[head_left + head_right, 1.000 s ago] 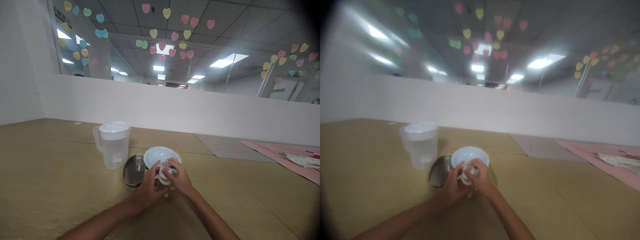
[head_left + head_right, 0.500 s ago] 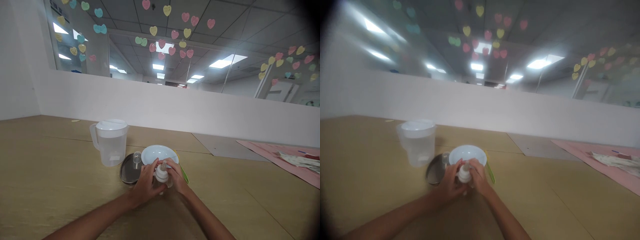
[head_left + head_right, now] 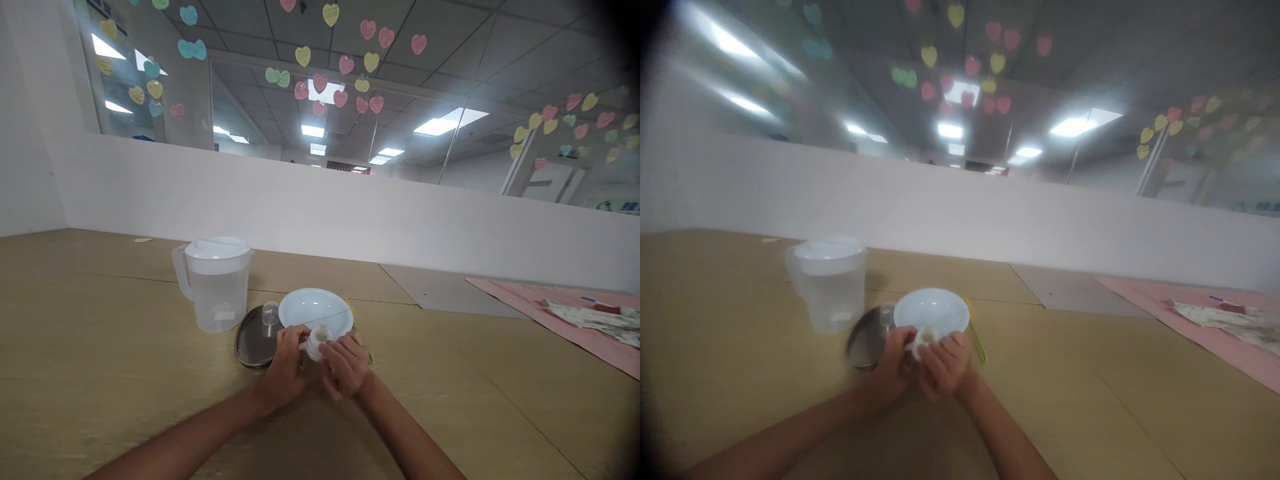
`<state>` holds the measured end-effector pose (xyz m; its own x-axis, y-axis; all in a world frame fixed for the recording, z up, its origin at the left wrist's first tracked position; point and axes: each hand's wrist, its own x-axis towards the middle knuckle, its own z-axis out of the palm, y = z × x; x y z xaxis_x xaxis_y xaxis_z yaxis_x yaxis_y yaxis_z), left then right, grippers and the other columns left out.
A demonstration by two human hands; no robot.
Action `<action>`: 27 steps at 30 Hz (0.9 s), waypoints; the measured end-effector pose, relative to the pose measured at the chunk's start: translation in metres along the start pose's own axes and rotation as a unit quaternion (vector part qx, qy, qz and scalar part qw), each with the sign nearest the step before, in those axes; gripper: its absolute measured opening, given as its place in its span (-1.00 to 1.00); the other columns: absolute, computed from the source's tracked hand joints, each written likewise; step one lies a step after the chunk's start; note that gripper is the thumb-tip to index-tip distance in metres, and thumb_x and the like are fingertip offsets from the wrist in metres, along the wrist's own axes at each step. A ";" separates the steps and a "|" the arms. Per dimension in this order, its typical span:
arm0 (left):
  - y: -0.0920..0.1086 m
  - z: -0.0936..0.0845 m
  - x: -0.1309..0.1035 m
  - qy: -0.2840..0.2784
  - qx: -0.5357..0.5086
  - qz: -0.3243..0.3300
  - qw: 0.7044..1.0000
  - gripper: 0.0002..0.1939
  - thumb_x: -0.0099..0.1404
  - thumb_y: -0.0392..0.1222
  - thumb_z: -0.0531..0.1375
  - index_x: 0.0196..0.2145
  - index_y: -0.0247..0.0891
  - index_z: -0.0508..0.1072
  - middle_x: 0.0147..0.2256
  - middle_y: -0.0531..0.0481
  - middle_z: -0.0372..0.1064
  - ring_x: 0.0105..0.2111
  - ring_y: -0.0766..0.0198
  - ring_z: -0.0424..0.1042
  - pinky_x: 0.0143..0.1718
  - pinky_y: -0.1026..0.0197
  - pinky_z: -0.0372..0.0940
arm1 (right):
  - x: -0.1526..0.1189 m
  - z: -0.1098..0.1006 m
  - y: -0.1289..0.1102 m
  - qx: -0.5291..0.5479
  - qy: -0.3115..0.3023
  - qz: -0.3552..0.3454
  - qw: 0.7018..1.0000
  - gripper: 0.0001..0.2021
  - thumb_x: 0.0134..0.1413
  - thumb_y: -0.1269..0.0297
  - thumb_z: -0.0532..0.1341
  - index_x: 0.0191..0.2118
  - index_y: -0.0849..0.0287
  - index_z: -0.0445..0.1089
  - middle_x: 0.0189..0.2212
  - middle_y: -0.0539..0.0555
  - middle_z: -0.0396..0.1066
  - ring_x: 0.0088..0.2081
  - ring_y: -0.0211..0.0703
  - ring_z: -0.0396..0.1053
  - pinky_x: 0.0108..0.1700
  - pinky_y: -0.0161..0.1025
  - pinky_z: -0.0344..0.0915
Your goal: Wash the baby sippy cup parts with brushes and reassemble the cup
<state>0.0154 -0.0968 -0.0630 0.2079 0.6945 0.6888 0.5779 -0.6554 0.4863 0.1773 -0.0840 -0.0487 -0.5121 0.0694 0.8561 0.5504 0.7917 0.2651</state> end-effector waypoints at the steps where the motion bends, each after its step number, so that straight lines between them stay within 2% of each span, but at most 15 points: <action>1: -0.001 0.000 0.000 -0.002 -0.006 -0.002 1.000 -0.61 0.04 -0.12 0.13 -0.16 -0.27 0.18 -0.26 -0.08 0.24 -0.27 0.21 0.26 -0.23 0.12 0.25 | 0.001 0.001 -0.002 0.001 0.020 -0.014 1.000 -0.75 -0.18 0.41 0.09 -0.26 0.13 0.30 -0.56 0.04 0.35 -0.57 -0.20 0.19 -0.50 -0.21 0.00; 3: -0.001 0.000 0.001 -0.002 -0.016 -0.004 1.000 -0.60 0.04 -0.11 0.14 -0.16 -0.25 0.19 -0.26 -0.06 0.25 -0.27 0.21 0.26 -0.24 0.13 0.25 | 0.005 0.003 -0.005 0.022 0.076 0.001 0.997 -0.72 -0.18 0.44 0.07 -0.23 0.16 0.24 -0.54 0.05 0.33 -0.56 -0.21 0.18 -0.50 -0.21 0.02; 6: 0.000 0.000 0.004 -0.006 -0.016 0.005 1.000 -0.56 0.01 -0.07 0.17 -0.14 -0.24 0.21 -0.26 -0.06 0.27 -0.27 0.20 0.27 -0.23 0.11 0.23 | 0.009 0.005 -0.006 0.083 0.108 0.112 0.984 -0.67 -0.15 0.41 0.06 -0.15 0.21 0.16 -0.45 0.09 0.29 -0.45 -0.17 0.22 -0.43 -0.17 0.14; 9: 0.001 0.001 0.008 -0.016 -0.011 0.023 1.000 -0.57 0.03 -0.07 0.16 -0.13 -0.22 0.23 -0.24 -0.07 0.29 -0.24 0.18 0.28 -0.18 0.07 0.18 | 0.011 0.007 -0.004 0.145 0.055 0.219 0.963 -0.59 -0.09 0.33 0.08 -0.04 0.24 0.10 -0.30 0.15 0.27 -0.29 -0.12 0.26 -0.27 -0.12 0.22; 11: 0.000 0.002 0.008 -0.026 -0.012 0.027 0.999 -0.55 0.03 -0.09 0.16 -0.10 -0.22 0.22 -0.20 -0.09 0.29 -0.19 0.15 0.27 -0.14 0.06 0.16 | 0.012 0.007 -0.003 0.186 0.012 0.258 0.948 -0.58 -0.06 0.29 0.09 -0.02 0.23 0.10 -0.23 0.16 0.27 -0.23 -0.12 0.26 -0.20 -0.13 0.23; 17: -0.001 -0.001 0.006 -0.047 -0.016 0.001 0.999 -0.32 -0.06 -0.20 0.18 0.04 -0.24 0.04 -0.13 -0.13 0.25 -0.16 0.13 0.27 -0.08 0.02 0.13 | 0.017 0.008 -0.010 0.239 -0.028 0.300 0.923 -0.68 -0.01 0.27 0.10 -0.07 0.15 0.20 -0.13 0.14 0.31 -0.11 -0.11 0.26 -0.07 -0.16 0.21; 22: 0.000 -0.001 0.007 -0.051 -0.046 -0.008 0.998 -0.32 -0.10 -0.23 0.20 0.00 -0.23 0.04 -0.13 -0.12 0.23 -0.15 0.15 0.25 -0.06 0.01 0.13 | 0.018 0.003 -0.010 0.255 -0.035 0.326 0.909 -0.71 0.00 0.25 0.10 -0.10 0.13 0.23 -0.14 0.11 0.33 -0.11 -0.10 0.26 -0.07 -0.16 0.19; 27: -0.001 0.002 0.008 -0.030 -0.051 -0.013 0.998 -0.41 -0.13 -0.16 0.25 -0.12 -0.26 0.16 -0.19 -0.10 0.24 -0.17 0.17 0.24 -0.09 0.04 0.18 | 0.015 -0.005 0.002 0.324 -0.058 0.317 0.889 -0.71 0.02 0.19 0.04 -0.13 0.12 0.29 -0.16 0.09 0.34 -0.14 -0.07 0.25 -0.09 -0.16 0.15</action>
<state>0.0180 -0.0903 -0.0587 0.2422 0.7264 0.6432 0.5018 -0.6611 0.5578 0.1740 -0.0846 -0.0327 -0.3191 0.6586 0.6814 0.2758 0.7525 -0.5981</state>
